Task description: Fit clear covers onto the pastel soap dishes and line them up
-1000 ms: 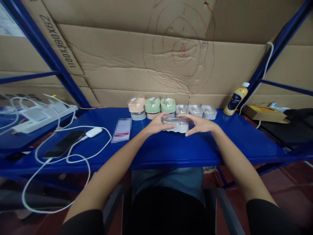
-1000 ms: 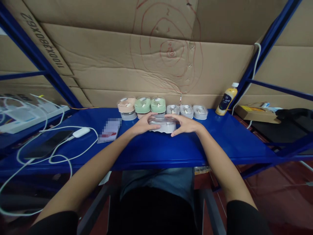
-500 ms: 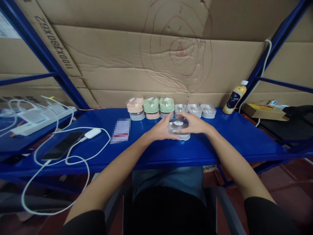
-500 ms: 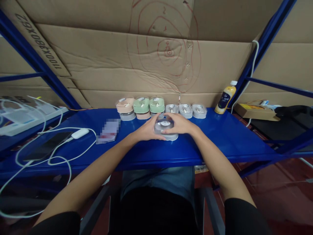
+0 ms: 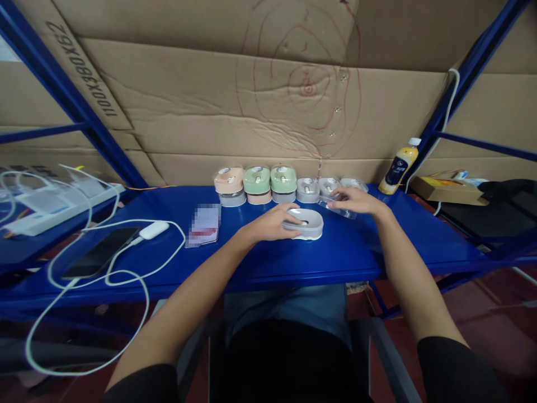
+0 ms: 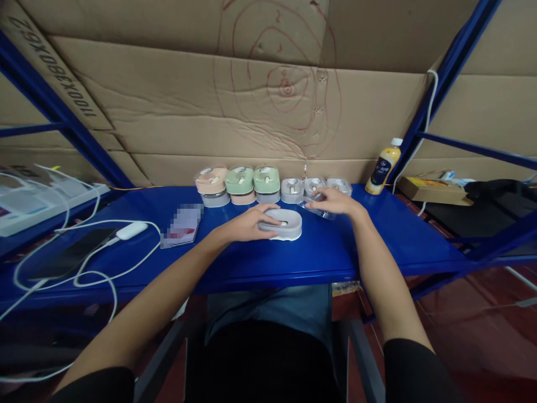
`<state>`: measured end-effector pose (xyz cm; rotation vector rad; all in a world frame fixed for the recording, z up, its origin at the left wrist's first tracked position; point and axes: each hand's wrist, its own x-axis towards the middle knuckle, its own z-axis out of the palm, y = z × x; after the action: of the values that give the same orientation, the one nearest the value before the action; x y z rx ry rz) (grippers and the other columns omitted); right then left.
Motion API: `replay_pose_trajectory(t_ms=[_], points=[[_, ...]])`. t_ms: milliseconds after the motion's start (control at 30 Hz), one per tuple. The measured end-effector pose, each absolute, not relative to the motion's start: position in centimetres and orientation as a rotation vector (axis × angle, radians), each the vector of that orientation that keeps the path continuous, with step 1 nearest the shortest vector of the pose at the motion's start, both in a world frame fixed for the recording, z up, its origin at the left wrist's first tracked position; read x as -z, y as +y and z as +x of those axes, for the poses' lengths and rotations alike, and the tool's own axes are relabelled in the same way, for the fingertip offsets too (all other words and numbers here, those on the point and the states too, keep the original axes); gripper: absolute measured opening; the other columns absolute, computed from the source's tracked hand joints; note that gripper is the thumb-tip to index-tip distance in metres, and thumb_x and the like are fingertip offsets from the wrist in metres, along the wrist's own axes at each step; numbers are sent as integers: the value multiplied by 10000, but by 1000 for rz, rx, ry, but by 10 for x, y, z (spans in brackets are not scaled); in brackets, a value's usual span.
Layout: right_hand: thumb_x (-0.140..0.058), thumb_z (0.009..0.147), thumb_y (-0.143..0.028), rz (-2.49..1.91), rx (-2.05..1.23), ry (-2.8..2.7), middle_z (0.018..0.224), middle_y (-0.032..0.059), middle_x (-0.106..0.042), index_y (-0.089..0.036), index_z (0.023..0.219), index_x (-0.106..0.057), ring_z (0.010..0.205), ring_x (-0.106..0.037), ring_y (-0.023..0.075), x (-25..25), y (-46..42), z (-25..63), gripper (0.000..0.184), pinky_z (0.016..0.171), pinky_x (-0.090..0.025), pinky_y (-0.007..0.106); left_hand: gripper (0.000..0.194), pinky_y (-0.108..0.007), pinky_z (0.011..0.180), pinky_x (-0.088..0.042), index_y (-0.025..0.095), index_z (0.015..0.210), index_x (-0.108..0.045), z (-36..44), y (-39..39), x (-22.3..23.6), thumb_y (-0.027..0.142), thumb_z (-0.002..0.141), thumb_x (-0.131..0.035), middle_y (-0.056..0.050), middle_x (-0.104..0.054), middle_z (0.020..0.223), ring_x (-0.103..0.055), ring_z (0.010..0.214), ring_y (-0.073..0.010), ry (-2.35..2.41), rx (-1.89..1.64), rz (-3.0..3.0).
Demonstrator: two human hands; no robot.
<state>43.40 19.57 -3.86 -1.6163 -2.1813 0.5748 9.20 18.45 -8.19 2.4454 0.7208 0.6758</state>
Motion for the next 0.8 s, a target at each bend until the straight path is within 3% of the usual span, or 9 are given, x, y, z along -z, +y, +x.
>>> replay_pose_trajectory(t_ms=[167,300,433,600,700,800], points=[[-781,854,-751,-1608,-566,-2185,1064,110,-847,-215,1277,-762,962,-798,323,38,196,437,682,927,-642,490,384,-532,1287,-411,219,1096,-873,91,186,81,551,939,-762,-160,-622,1575,-595,1462,-385,744,-706,2479],[-881,763,-699,-1594,-578,-2232,1107,113,-836,-227,1282,-766,1015,-799,337,42,199,442,711,944,-657,497,417,-522,1219,-469,194,960,-827,73,199,73,593,939,-706,-174,-663,1484,-660,1344,-377,886,-771,2454],[-967,658,-605,-1602,-571,-2324,1144,114,-817,-229,1321,-746,1033,-793,328,49,202,442,794,963,-660,473,407,-514,1123,-517,224,830,-773,51,216,73,628,858,-740,-136,-756,1183,-694,1207,-380,1091,-750,2495],[-986,642,-535,-1559,-505,-2393,1158,113,-820,-238,1333,-732,1038,-794,341,56,205,439,793,933,-667,476,390,-444,923,-567,250,755,-768,40,229,77,637,756,-820,-72,-717,838,-710,867,-311,1142,-636,2473],[-1004,615,-508,-1580,-468,-2409,1171,116,-824,-240,1360,-725,1052,-795,357,58,205,437,839,935,-666,487,414,-445,941,-564,251,776,-785,42,226,75,657,722,-848,-72,-711,883,-701,886,-302,1149,-695,2461],[-996,634,-506,-1590,-447,-2412,1207,134,-821,-229,1402,-710,1087,-793,368,57,203,436,865,962,-658,491,429,-476,1044,-540,250,881,-799,54,213,72,662,768,-829,-90,-729,1075,-708,1044,-322,1035,-762,2457]])
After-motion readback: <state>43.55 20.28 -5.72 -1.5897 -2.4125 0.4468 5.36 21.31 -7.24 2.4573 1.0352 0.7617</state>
